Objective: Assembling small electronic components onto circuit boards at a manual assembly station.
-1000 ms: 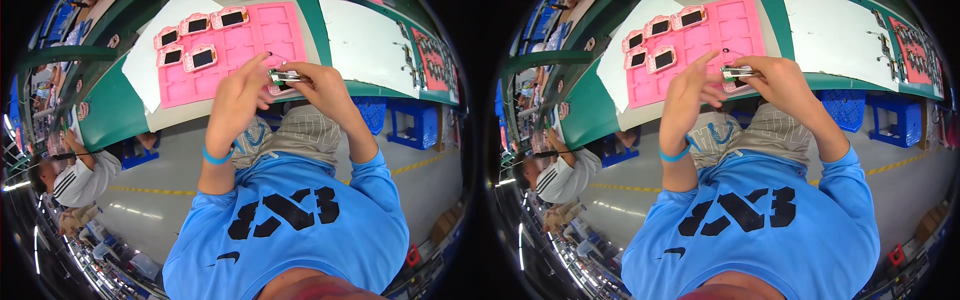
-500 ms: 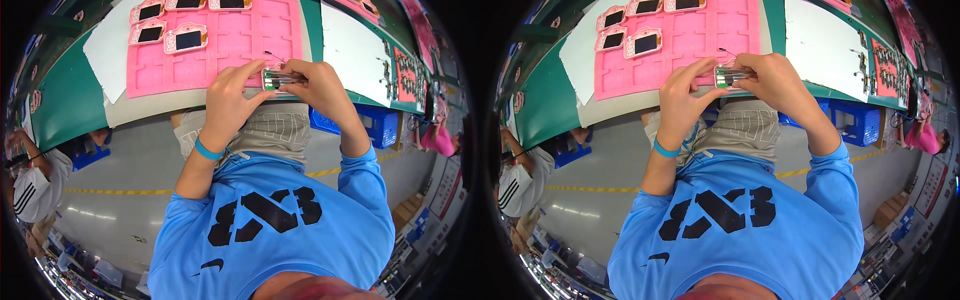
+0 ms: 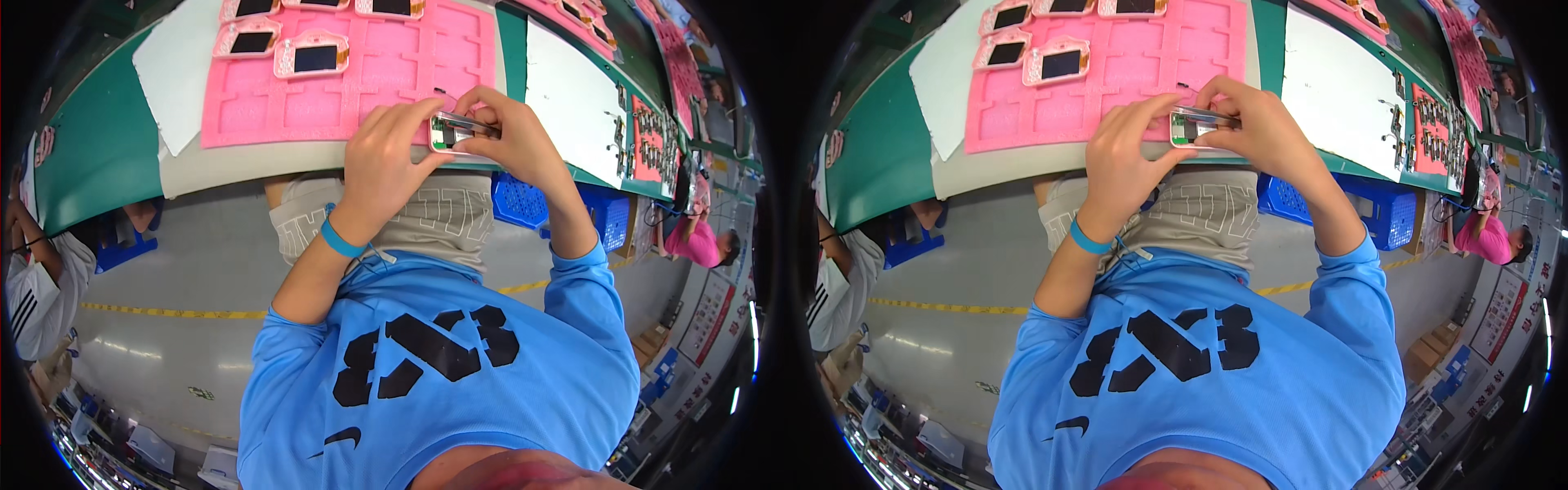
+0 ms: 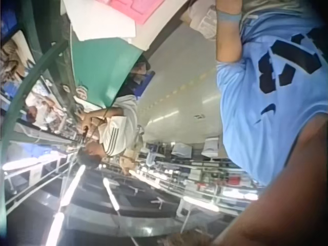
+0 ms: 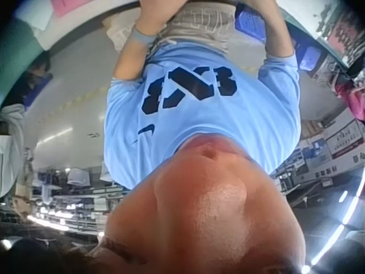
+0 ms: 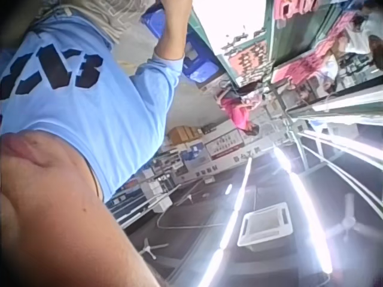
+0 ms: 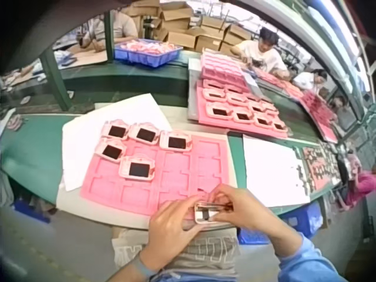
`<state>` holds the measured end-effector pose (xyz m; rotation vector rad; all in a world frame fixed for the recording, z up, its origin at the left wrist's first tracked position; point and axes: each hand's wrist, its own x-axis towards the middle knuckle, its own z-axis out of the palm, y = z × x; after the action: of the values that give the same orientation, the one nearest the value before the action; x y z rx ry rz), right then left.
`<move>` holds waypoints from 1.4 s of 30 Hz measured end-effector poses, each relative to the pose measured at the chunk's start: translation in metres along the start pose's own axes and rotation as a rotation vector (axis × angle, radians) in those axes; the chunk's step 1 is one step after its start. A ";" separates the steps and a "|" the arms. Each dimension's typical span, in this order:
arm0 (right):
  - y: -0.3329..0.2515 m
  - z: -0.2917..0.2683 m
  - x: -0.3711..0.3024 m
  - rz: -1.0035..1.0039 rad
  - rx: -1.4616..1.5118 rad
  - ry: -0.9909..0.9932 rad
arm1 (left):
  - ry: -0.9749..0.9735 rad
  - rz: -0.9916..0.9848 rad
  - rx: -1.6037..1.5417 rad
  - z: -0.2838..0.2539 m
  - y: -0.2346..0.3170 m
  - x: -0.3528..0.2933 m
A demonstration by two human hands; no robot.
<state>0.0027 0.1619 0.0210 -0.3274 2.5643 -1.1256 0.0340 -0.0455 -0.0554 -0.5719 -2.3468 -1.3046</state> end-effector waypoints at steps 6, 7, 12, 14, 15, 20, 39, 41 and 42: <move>0.054 -0.023 -0.030 0.027 0.239 0.314 | -0.105 -0.466 -0.424 -0.021 0.014 0.009; 0.062 -0.014 -0.036 0.005 0.258 0.338 | -0.113 -0.437 -0.400 -0.030 0.020 0.014; 0.078 -0.005 -0.040 -0.038 0.044 0.269 | -0.090 -0.402 -0.209 -0.092 0.010 0.097; 0.075 -0.005 -0.054 0.018 0.030 0.290 | -0.047 -0.143 -0.019 -0.095 -0.017 0.176; 0.077 -0.003 -0.053 -0.023 0.016 0.277 | -0.047 -0.033 -0.114 -0.090 -0.062 0.215; 0.092 -0.048 -0.060 -0.014 0.093 0.380 | -0.028 -0.245 0.276 -0.115 -0.281 0.318; 0.279 -0.242 -0.094 0.365 -0.200 0.858 | -0.318 0.072 0.404 -0.109 -0.030 0.096; 0.243 -0.233 -0.088 0.308 -0.069 0.940 | -0.213 0.045 0.585 -0.113 -0.025 0.070; 0.230 -0.226 -0.086 0.296 -0.056 0.922 | -0.211 0.030 0.605 -0.113 -0.029 0.061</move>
<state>-0.0213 0.4947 0.0111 0.7134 3.2349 -1.2787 -0.0161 -0.1469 0.0112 -0.5567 -2.7068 -0.4802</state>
